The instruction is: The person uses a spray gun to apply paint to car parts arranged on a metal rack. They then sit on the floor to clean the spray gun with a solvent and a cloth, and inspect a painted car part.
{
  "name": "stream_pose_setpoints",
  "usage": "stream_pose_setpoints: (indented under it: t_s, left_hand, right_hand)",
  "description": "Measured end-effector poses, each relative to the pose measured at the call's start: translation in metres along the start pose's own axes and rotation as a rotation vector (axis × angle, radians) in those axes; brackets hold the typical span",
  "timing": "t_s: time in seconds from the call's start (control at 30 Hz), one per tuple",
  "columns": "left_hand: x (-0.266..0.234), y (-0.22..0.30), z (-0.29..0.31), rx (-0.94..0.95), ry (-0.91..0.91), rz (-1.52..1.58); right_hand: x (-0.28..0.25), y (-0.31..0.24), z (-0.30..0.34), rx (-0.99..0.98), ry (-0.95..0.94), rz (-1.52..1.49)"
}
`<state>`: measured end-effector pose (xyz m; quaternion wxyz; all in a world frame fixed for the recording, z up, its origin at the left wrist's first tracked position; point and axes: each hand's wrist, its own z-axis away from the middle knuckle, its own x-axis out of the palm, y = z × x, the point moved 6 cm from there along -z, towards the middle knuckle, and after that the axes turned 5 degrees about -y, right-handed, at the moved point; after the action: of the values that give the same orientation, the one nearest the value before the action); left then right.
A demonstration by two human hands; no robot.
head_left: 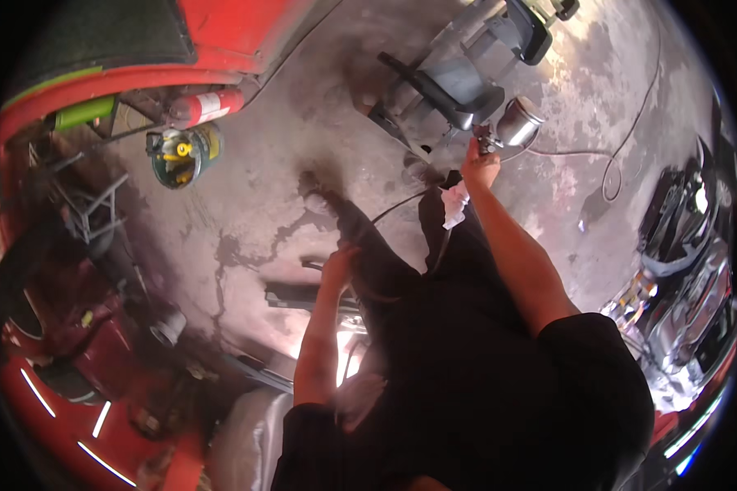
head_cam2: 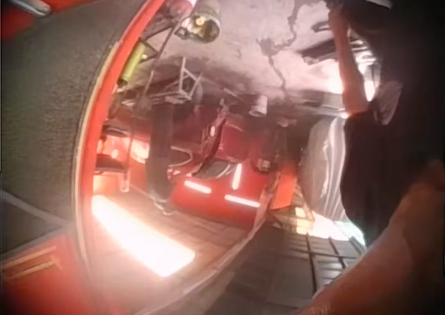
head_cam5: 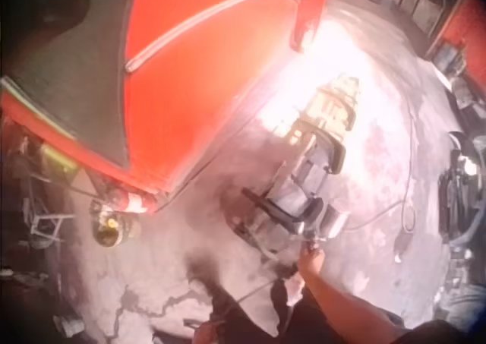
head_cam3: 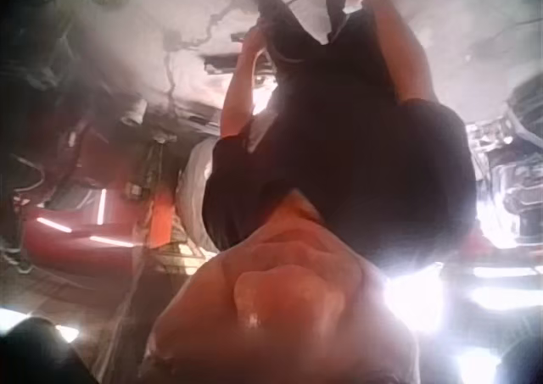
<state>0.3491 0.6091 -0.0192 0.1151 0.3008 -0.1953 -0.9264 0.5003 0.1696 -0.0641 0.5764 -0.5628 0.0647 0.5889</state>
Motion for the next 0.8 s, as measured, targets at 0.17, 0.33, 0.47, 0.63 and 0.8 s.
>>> stream_pose_setpoints:
  t_s: [0.17, 0.33, 0.47, 0.63, 0.8]
  left_hand:
    - [-0.082, -0.084, -0.045, 0.187, -0.136, -0.164]
    - [-0.156, -0.191, -0.09, 0.367, -0.187, -0.128]
    - [-0.166, -0.265, -0.113, 0.343, -0.375, -0.194]
    - [-0.163, -0.307, -0.113, 0.289, -0.449, -0.22]
    - [-0.177, -0.319, -0.141, 0.428, -0.392, -0.168]
  right_hand:
    - [0.041, -0.039, 0.045, 0.189, 0.219, 0.013]
    - [0.182, -0.166, 0.082, -0.048, 0.122, -0.205]
    - [0.256, -0.23, 0.095, -0.196, 0.132, -0.18]
    - [0.258, -0.179, 0.109, -0.006, 0.289, -0.146]
    - [0.182, -0.034, 0.116, 0.238, 0.846, 0.008]
